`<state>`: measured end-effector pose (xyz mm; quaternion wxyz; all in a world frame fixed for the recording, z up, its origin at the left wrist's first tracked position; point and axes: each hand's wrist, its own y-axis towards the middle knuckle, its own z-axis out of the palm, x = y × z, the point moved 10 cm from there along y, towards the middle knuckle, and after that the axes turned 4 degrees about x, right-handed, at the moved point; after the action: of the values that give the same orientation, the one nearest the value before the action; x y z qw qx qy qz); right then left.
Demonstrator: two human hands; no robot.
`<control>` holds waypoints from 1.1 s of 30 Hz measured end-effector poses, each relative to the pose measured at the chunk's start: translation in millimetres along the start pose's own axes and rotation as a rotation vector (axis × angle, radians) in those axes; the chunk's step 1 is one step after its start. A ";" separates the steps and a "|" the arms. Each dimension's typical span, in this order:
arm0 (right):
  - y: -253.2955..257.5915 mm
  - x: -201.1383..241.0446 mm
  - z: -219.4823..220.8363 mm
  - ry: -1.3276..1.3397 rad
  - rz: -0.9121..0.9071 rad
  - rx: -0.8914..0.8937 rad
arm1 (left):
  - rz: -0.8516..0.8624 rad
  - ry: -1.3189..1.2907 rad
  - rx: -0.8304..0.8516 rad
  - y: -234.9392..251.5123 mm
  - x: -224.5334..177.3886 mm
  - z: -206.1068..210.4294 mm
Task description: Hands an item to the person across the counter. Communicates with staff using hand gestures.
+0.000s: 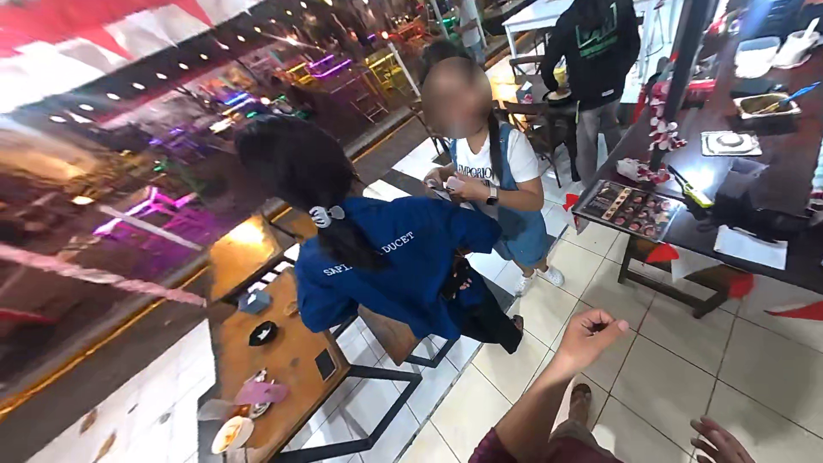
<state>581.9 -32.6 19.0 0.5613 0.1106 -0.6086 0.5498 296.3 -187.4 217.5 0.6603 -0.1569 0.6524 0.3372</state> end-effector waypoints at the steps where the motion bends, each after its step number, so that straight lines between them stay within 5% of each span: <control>1: 19.5 8.3 14.8 -0.011 -0.008 0.003 | -0.010 0.002 0.019 4.8 1.7 -13.2; 5: 97.8 61.9 98.4 -0.145 -0.164 0.168 | -0.062 0.071 0.059 26.1 -20.2 -70.1; 8: 80.7 188.0 238.4 -0.370 -0.489 0.697 | 0.023 -0.030 -0.147 40.6 -46.7 -145.9; 11: 68.8 317.3 360.2 -0.430 -0.926 0.804 | -0.055 -0.202 -0.172 58.8 -53.9 -177.8; 14: 72.7 364.6 445.1 -0.571 -1.001 1.091 | -0.193 -0.212 -0.178 76.8 -51.0 -187.6; 25: 113.8 361.6 430.4 -0.629 -0.936 1.231 | -0.202 -0.286 -0.229 63.2 -11.1 -199.1; 33: 143.5 327.0 350.2 -0.661 -0.831 1.253 | -0.331 -0.276 -0.393 33.1 60.0 -153.8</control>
<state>164.4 -99.4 286.2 0.3450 0.7762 -0.2320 0.4739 153.8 -248.5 151.8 0.7459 -0.3386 0.4441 0.3629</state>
